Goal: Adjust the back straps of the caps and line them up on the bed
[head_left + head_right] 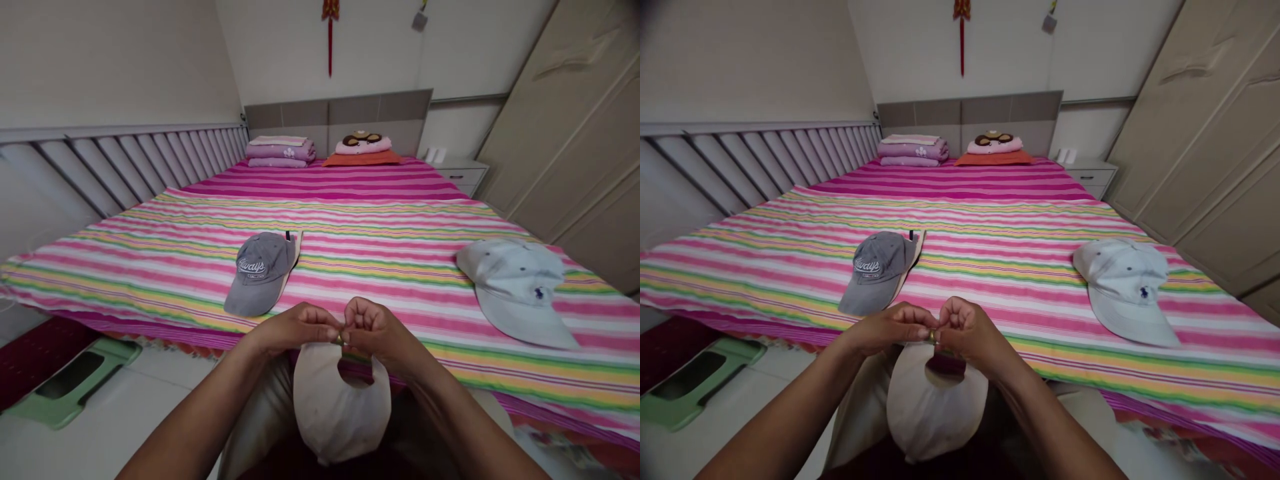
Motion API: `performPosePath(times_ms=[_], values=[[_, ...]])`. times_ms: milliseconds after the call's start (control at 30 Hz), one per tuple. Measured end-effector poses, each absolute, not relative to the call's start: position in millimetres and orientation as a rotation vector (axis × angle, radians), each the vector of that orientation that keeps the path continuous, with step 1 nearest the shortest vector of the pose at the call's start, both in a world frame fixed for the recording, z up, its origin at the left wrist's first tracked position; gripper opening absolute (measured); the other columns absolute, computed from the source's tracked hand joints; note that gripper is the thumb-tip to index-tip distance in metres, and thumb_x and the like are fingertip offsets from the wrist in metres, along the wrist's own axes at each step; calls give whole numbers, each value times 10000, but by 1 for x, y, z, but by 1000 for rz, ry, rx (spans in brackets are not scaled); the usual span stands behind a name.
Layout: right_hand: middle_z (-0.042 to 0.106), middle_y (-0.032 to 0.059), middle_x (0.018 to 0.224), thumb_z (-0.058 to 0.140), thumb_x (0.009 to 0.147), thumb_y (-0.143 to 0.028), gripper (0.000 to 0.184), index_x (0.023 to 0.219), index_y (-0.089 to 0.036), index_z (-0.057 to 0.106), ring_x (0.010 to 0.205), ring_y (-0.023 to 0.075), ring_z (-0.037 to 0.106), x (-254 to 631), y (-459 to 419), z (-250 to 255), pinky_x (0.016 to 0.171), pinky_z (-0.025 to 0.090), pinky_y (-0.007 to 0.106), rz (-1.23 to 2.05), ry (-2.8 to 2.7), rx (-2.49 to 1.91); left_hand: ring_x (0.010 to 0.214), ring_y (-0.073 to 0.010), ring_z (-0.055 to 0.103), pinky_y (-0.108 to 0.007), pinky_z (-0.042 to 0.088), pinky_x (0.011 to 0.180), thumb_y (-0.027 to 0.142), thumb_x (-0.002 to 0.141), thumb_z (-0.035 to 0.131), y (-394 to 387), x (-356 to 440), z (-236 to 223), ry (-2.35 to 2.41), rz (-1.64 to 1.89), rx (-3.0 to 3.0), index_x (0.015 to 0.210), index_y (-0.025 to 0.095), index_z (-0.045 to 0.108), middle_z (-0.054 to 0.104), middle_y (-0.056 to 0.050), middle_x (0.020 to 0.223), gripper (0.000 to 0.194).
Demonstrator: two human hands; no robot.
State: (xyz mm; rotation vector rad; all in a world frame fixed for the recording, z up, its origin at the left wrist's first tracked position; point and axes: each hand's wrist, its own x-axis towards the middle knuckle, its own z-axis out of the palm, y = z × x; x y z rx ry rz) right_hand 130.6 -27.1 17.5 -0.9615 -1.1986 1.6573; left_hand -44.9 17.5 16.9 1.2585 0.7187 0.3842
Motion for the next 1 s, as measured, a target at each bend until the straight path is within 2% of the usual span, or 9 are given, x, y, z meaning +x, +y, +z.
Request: performPosePath(times_ms=[133, 333, 433, 533, 633, 800, 867, 1000], values=[[410, -95, 464, 623, 607, -156, 184, 652, -177, 446, 394, 31, 302, 130, -26, 16, 405, 188, 182, 1633, -1237, -985, 523, -79, 487, -199, 331, 505, 276, 630, 689, 15, -42, 9, 736, 400, 1191, 697, 125, 653, 604, -18, 614, 169], [366, -103, 462, 651, 624, -220, 215, 647, -178, 441, 388, 26, 247, 130, -26, 15, 397, 185, 175, 1663, -1201, -935, 413, -43, 418, -175, 299, 428, 247, 588, 720, 12, -42, -4, 650, 495, 1015, 623, 110, 595, 536, 15, 522, 188], [419, -89, 489, 653, 657, -300, 215, 718, -177, 487, 384, 35, 303, 135, -22, 12, 397, 216, 176, 1688, -1219, -961, 410, -41, 419, -168, 295, 422, 221, 583, 721, 12, -43, -6, 633, 530, 937, 620, 110, 587, 523, 18, 511, 177], [518, -36, 555, 602, 698, -450, 315, 789, -152, 553, 447, 75, 424, 145, -15, 5, 450, 307, 205, 1778, -1276, -973, 450, -62, 457, -180, 335, 460, 198, 582, 714, 16, -46, -8, 600, 600, 866, 620, 114, 586, 530, 8, 522, 157], [532, -9, 554, 585, 687, -522, 406, 679, -117, 583, 484, 90, 441, 154, -10, -8, 474, 317, 218, 1852, -1308, -949, 461, -68, 456, -188, 349, 478, 190, 579, 708, 23, -50, -14, 562, 645, 810, 611, 112, 573, 515, 9, 520, 160], [428, -64, 455, 712, 591, -437, 379, 537, -141, 482, 392, 46, 331, 160, -11, -25, 421, 252, 197, 1954, -1004, -824, 446, -57, 439, -180, 347, 465, 188, 570, 716, 32, -53, -20, 583, 696, 806, 622, 108, 578, 481, 25, 513, 168], [437, -67, 464, 739, 568, -403, 374, 549, -151, 463, 392, 46, 347, 161, -12, -25, 425, 264, 192, 1932, -919, -776, 452, -68, 461, -192, 367, 477, 194, 574, 715, 32, -52, -18, 575, 680, 814, 623, 113, 583, 497, 21, 515, 163], [491, -50, 486, 729, 605, -357, 339, 561, -155, 460, 414, 54, 404, 161, -12, -18, 443, 302, 186, 1883, -754, -696, 492, -99, 517, -220, 403, 517, 295, 620, 692, 31, -47, -12, 567, 623, 798, 616, 109, 601, 560, -14, 543, 207]])
